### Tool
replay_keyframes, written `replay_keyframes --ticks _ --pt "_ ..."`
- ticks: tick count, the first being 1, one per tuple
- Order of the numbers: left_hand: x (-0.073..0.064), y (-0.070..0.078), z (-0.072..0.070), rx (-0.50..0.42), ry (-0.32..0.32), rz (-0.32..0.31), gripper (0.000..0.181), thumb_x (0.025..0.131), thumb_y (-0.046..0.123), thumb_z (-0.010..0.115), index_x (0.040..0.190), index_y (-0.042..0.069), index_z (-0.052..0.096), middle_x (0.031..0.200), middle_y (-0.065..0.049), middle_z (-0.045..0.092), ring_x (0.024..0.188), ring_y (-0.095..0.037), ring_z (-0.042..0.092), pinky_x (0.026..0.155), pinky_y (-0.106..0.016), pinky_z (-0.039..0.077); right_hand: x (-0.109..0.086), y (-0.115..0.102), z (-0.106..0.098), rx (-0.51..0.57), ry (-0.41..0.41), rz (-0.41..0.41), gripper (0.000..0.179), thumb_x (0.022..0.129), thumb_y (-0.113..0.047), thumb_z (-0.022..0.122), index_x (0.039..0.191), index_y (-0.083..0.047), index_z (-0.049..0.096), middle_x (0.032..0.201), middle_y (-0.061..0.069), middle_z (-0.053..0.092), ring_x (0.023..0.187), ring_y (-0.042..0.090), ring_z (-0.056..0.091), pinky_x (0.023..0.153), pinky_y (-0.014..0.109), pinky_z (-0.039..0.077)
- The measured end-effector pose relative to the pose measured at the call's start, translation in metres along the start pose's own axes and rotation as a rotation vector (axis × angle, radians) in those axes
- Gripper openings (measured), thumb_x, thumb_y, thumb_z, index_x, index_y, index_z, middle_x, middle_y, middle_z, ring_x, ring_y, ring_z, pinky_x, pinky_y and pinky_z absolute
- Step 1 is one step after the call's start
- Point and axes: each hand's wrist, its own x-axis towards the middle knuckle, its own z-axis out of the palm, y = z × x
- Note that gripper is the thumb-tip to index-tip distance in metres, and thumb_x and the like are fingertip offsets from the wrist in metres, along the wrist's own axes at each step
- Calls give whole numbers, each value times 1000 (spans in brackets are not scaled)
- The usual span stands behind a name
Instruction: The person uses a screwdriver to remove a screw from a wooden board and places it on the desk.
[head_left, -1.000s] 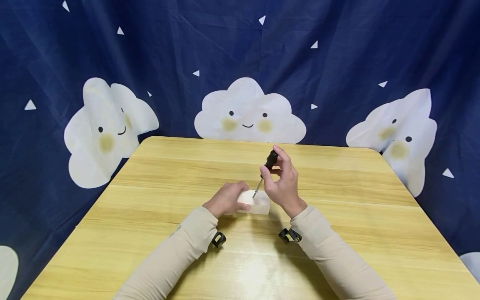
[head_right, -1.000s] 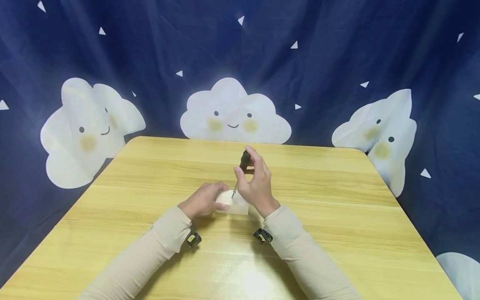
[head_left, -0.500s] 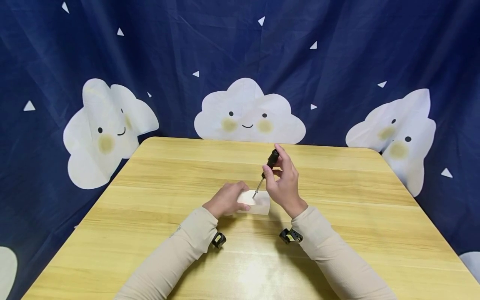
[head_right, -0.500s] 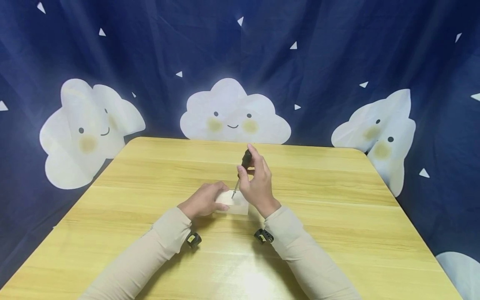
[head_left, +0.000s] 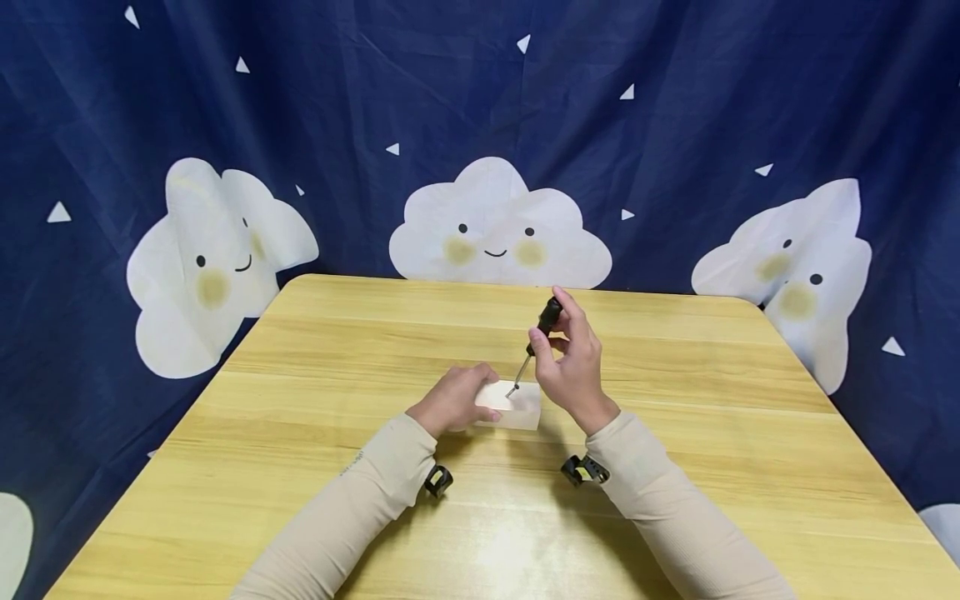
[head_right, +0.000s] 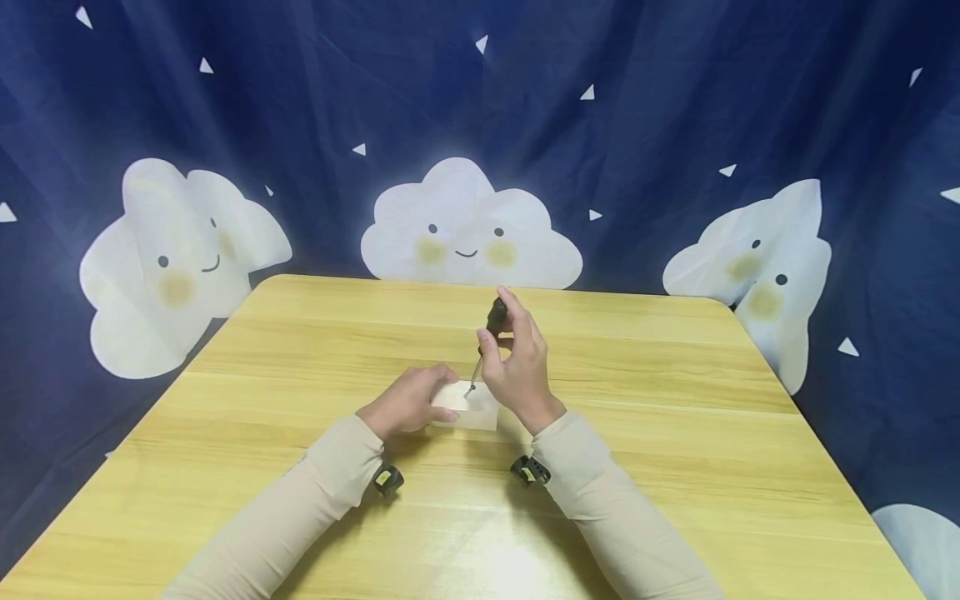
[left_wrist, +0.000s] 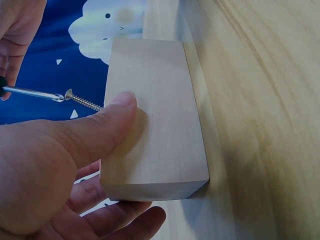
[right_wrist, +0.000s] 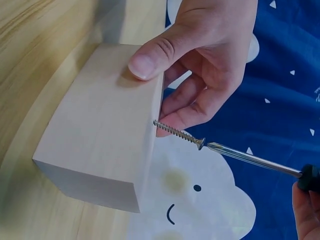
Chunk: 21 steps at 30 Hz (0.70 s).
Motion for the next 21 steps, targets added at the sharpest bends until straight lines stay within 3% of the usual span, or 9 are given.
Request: replay_keyframes --ticks 13,21 --pt "-1 1 -1 5 -7 -11 56 70 29 78 116 8 54 104 -5 63 86 -17 56 78 -30 46 1 4 -3 -2 20 3 53 70 22 62 119 18 40 76 26 51 63 33 57 48 38 52" --pt "0 2 -3 29 -19 20 57 70 30 78 116 7 53 102 -5 62 85 -16 56 78 -30 46 -10 36 -2 5 23 20 55 75 13 65 124 7 42 78 18 55 68 26 59 51 31 53"
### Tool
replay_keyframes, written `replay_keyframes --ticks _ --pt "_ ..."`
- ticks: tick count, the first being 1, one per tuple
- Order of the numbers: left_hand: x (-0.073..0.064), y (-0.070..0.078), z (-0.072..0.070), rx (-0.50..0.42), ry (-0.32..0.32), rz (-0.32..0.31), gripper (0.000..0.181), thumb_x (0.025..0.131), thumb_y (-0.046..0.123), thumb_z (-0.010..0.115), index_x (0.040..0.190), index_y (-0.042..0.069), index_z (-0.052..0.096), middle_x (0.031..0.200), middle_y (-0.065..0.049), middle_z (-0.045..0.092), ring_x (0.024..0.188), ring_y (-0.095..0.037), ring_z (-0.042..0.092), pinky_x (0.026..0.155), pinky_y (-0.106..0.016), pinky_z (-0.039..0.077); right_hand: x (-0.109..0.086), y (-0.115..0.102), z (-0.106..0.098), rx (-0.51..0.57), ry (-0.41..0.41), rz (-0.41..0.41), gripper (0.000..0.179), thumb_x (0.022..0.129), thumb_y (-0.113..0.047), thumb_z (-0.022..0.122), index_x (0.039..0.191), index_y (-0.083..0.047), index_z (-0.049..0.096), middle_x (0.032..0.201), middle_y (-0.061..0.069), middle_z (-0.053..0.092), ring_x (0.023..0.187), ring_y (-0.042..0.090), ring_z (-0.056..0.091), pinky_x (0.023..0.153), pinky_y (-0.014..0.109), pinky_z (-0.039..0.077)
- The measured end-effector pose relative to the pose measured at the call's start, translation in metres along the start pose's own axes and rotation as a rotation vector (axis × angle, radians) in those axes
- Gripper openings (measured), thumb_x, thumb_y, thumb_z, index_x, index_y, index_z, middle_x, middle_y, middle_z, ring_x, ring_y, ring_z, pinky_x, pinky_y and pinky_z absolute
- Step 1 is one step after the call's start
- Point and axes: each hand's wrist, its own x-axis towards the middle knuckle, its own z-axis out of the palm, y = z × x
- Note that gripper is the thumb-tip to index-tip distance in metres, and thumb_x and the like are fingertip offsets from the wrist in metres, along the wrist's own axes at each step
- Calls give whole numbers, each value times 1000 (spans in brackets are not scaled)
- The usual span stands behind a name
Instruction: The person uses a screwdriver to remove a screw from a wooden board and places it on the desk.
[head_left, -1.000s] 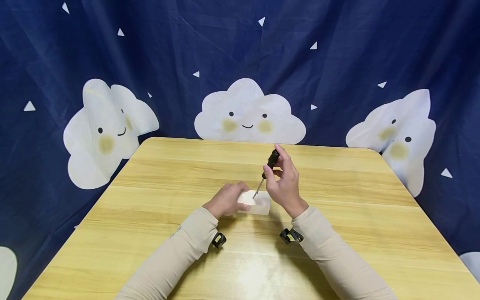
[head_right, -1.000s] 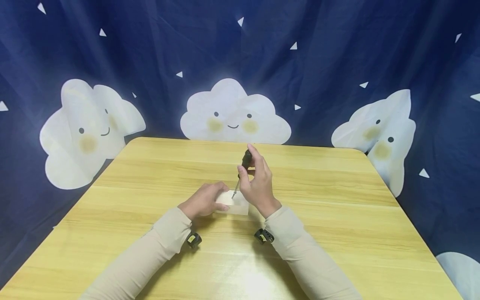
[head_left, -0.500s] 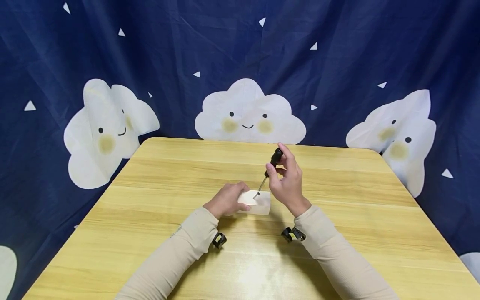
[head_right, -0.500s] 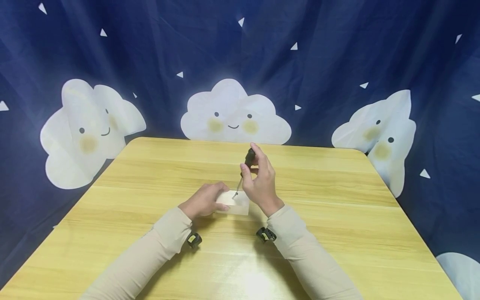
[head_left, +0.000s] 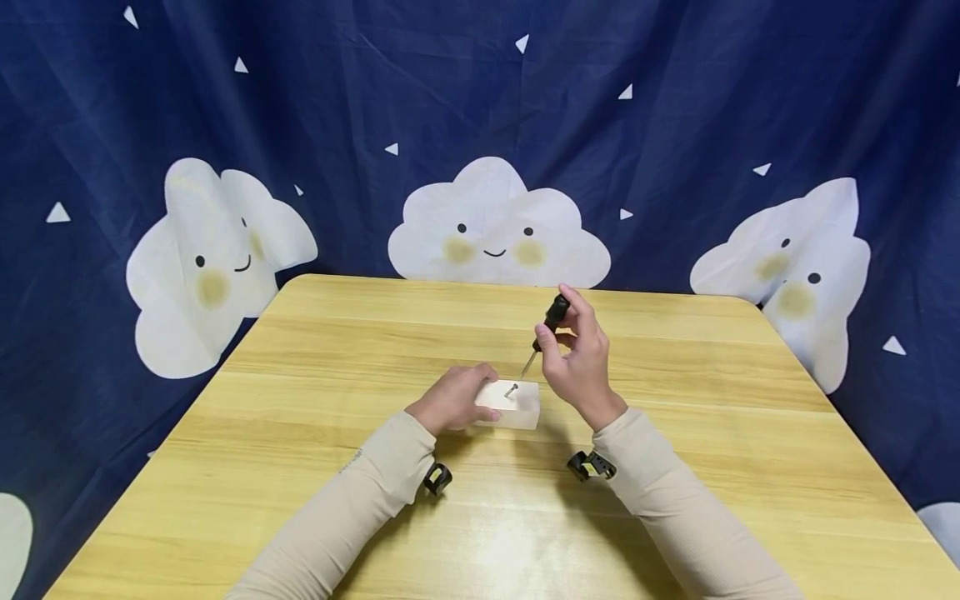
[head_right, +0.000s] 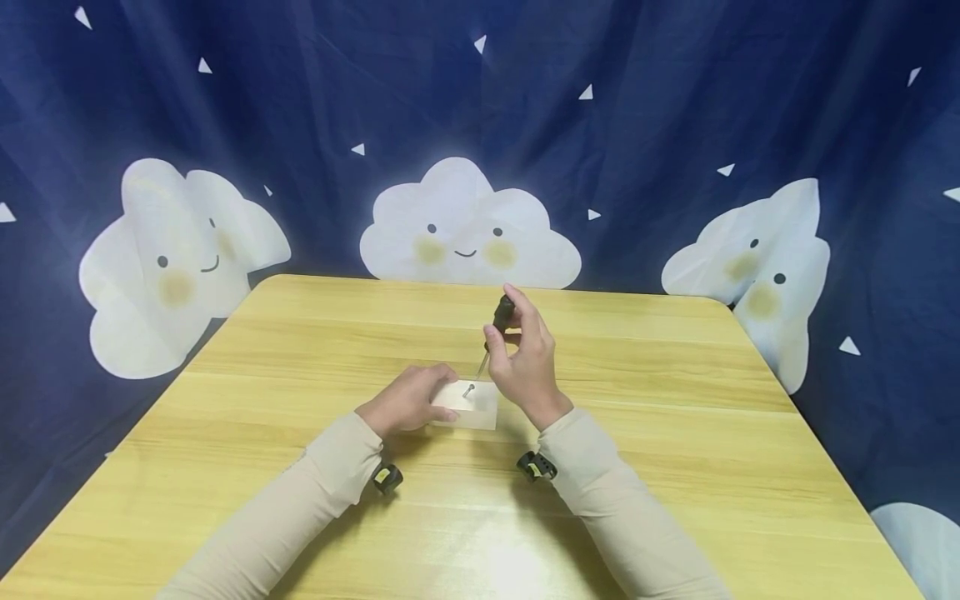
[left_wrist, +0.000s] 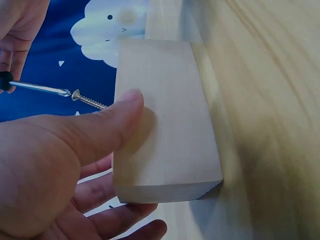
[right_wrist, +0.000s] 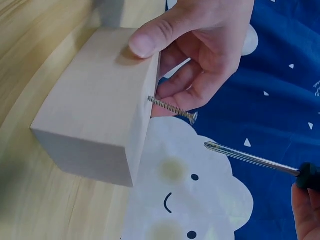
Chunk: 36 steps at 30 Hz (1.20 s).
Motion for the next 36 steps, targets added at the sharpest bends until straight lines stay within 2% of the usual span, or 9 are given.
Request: replay_keyframes --ticks 5,9,12,20,26,32,36 --pt "0 3 -4 -7 13 47 51 74 32 75 114 6 56 101 -5 63 86 -17 57 79 -30 46 0 4 -5 3 -4 4 54 78 6 64 127 2 43 80 15 56 72 22 59 55 28 53" --pt "2 7 -6 -17 61 109 41 80 30 71 111 5 60 105 -6 63 96 -19 57 86 -31 44 1 4 -9 -10 -10 9 55 78 7 64 128 1 42 82 15 56 72 22 59 55 29 53" --pt "4 10 -7 -21 85 149 33 83 26 68 108 5 63 104 -6 64 97 -18 58 87 -31 44 1 4 -13 -25 -7 29 55 77 9 64 127 0 43 81 15 56 70 24 59 55 28 53" --pt "4 13 -5 -13 95 235 11 86 12 64 95 8 68 97 -1 66 96 -18 59 87 -31 44 6 -14 -23 -58 17 33 51 72 20 62 118 12 43 76 22 54 68 31 58 51 38 52" --pt "3 13 -4 -19 130 297 6 84 8 64 82 10 68 86 2 66 86 -14 60 80 -29 46 -9 15 -26 -79 -11 68 54 76 12 64 125 3 43 79 16 57 72 21 59 54 29 53" --pt "5 13 -2 -22 188 320 5 83 11 67 78 10 68 84 2 66 84 -15 60 80 -28 47 -17 23 -27 -63 -13 71 55 77 9 65 127 2 43 80 14 58 73 20 59 54 27 53" --pt "6 12 -2 -23 230 288 4 83 13 67 82 11 69 84 2 65 84 -14 60 80 -27 47 -16 17 -28 -83 -16 73 55 74 14 64 124 6 43 78 17 58 71 23 59 53 30 53"
